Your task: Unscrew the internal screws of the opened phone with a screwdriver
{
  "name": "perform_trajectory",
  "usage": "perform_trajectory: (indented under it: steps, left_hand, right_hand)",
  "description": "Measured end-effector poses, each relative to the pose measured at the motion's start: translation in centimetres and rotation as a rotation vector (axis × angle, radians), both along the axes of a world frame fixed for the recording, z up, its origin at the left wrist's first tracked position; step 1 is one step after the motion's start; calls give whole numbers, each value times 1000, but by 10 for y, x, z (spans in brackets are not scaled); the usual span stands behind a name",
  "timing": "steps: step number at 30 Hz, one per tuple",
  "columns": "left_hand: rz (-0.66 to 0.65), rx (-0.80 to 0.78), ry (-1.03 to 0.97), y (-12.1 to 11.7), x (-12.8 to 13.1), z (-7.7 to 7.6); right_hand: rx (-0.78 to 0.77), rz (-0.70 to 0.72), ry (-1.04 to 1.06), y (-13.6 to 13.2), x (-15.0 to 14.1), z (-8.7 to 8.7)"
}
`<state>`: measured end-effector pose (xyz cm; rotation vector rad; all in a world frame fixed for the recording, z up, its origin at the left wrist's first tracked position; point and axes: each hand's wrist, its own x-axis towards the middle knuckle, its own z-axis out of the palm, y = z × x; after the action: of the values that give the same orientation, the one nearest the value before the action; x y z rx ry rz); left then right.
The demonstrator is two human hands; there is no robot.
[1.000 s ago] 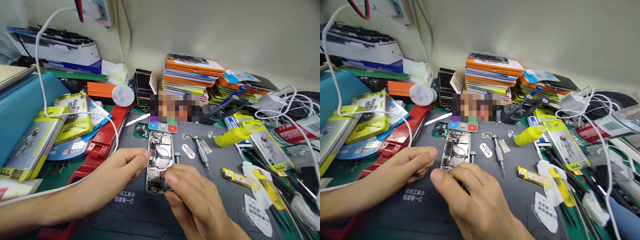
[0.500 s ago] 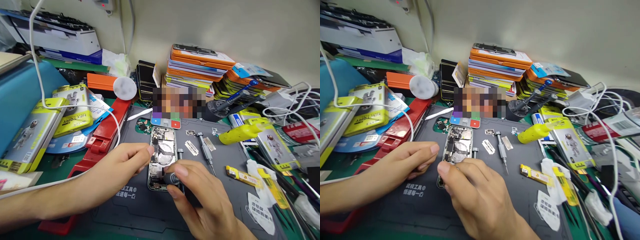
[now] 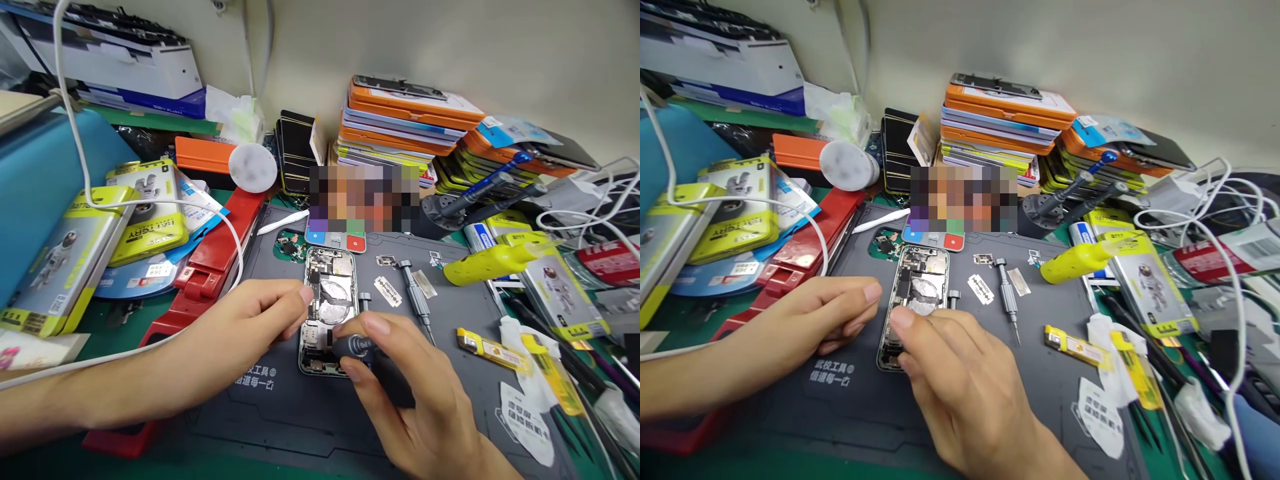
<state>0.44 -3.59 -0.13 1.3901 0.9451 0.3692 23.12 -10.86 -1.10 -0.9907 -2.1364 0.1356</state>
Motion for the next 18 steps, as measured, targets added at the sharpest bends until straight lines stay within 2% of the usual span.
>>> perform_trajectory:
  steps: [8,16,18]
  left_hand:
    - [-2,-28,-18,0,0,2]
    - [1,-46,-37,-2,0,0]
    - [13,-46,-37,-2,0,0]
  right_hand:
    - [-35,72,8,-5,4,1]
    - [-45,32,1,-7,1,5]
    - [-57,-24,55,-8,2,8]
